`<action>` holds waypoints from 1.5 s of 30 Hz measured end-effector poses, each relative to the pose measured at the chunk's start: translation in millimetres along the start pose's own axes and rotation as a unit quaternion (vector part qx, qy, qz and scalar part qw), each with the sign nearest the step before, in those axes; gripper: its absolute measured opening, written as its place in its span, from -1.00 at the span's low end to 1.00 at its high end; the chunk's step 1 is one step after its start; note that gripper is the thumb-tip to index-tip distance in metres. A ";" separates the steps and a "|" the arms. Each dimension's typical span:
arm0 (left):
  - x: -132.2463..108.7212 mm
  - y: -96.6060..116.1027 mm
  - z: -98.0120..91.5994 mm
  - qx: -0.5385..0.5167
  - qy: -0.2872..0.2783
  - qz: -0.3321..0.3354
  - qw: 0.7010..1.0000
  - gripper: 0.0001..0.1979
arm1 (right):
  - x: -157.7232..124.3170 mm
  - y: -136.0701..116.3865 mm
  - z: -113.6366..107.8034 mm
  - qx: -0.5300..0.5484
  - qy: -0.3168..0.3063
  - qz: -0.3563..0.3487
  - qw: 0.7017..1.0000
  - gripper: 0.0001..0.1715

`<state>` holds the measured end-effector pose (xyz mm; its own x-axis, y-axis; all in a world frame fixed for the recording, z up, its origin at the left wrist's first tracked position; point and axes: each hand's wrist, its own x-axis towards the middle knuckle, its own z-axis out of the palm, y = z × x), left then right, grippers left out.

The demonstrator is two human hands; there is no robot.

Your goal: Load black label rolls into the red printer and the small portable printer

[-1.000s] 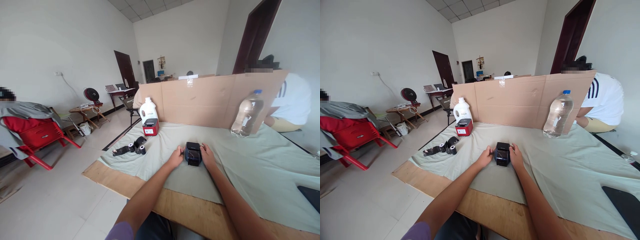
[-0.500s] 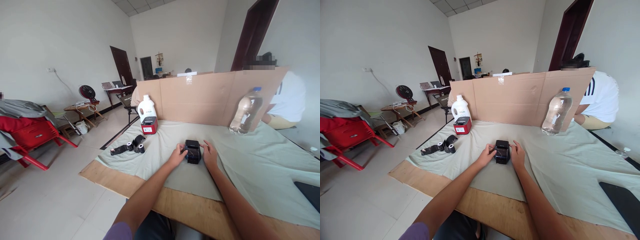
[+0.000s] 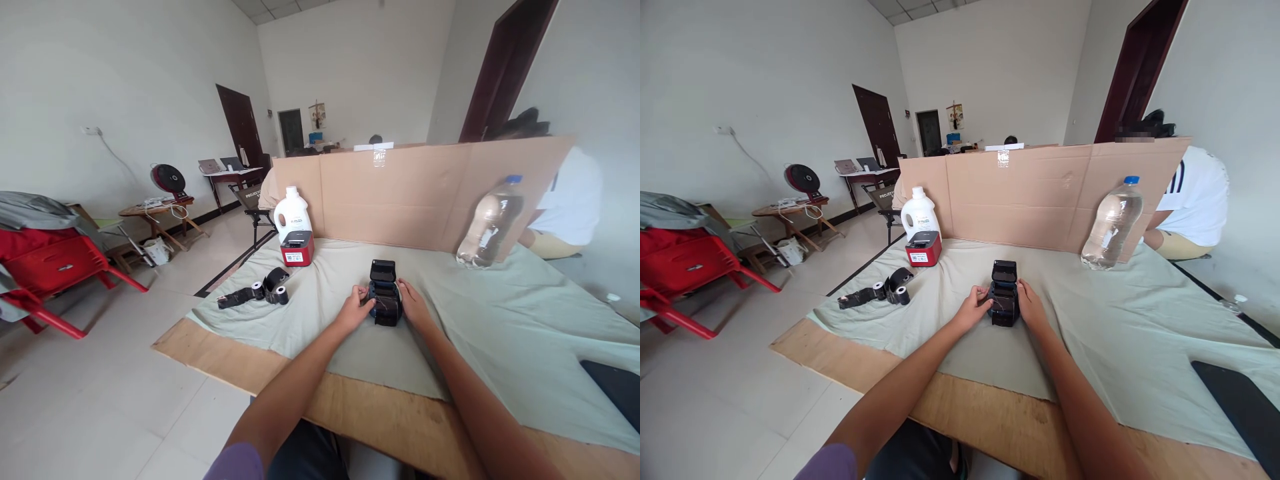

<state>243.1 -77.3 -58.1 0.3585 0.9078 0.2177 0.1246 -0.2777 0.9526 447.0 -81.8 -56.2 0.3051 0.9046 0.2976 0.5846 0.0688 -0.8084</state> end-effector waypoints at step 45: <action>-11.7 34.4 -55.5 0.024 0.197 0.184 0.963 -0.62 | 5.8 -141.8 14.3 -0.005 -0.270 -0.166 0.949 -0.77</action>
<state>191.8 -80.0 -16.1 0.0092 0.7911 0.6116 0.1020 -0.6092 0.7865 355.2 -80.3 52.9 -0.3243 0.9178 0.2291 0.5895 0.3854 -0.7099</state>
